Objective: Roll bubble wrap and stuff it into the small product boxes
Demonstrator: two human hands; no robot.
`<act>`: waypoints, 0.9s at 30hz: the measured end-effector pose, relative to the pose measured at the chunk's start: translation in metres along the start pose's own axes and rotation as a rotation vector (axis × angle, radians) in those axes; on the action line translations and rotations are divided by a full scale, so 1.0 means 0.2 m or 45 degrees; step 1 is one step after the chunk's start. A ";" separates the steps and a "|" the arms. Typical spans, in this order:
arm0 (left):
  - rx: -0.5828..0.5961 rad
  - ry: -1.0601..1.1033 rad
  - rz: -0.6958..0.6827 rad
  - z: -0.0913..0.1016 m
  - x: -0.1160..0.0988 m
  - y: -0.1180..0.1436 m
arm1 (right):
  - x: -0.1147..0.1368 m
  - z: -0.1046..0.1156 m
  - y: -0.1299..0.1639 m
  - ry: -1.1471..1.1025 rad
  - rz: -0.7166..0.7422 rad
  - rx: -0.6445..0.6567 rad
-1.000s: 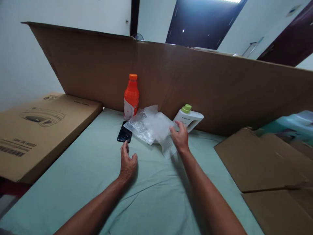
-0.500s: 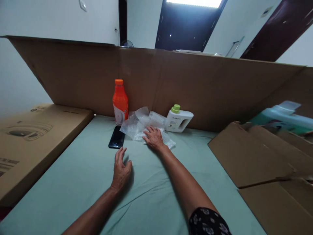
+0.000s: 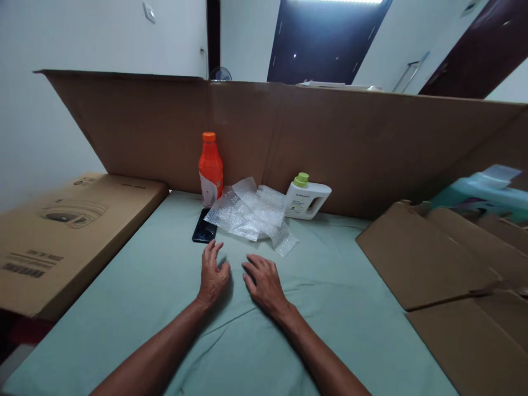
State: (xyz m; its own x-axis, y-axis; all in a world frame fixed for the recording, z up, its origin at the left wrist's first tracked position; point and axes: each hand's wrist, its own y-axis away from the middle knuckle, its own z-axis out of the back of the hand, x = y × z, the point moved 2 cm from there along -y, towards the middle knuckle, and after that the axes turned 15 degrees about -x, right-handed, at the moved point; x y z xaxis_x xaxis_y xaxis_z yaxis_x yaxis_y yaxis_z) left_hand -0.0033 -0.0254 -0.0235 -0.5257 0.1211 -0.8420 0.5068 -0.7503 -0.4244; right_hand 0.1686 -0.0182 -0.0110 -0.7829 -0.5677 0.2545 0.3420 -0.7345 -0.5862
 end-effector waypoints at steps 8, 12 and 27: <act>0.019 -0.534 -0.013 0.07 0.04 -0.34 | -0.02 -0.04 0.02 -0.090 -0.086 -0.039; 0.112 -0.729 -0.020 0.00 0.07 -0.46 | -0.02 -0.03 0.03 -0.124 -0.096 -0.050; 0.098 -0.930 -0.047 0.08 0.17 -0.58 | -0.02 -0.04 0.04 -0.173 -0.126 -0.063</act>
State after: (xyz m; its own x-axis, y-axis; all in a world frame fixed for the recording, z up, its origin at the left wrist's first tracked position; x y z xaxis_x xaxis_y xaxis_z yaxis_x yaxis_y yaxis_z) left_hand -0.0904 0.0558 0.0024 -0.8762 -0.2967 -0.3798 0.4449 -0.8008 -0.4009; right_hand 0.1709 -0.0182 -0.0223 -0.7327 -0.5410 0.4129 0.2379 -0.7720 -0.5894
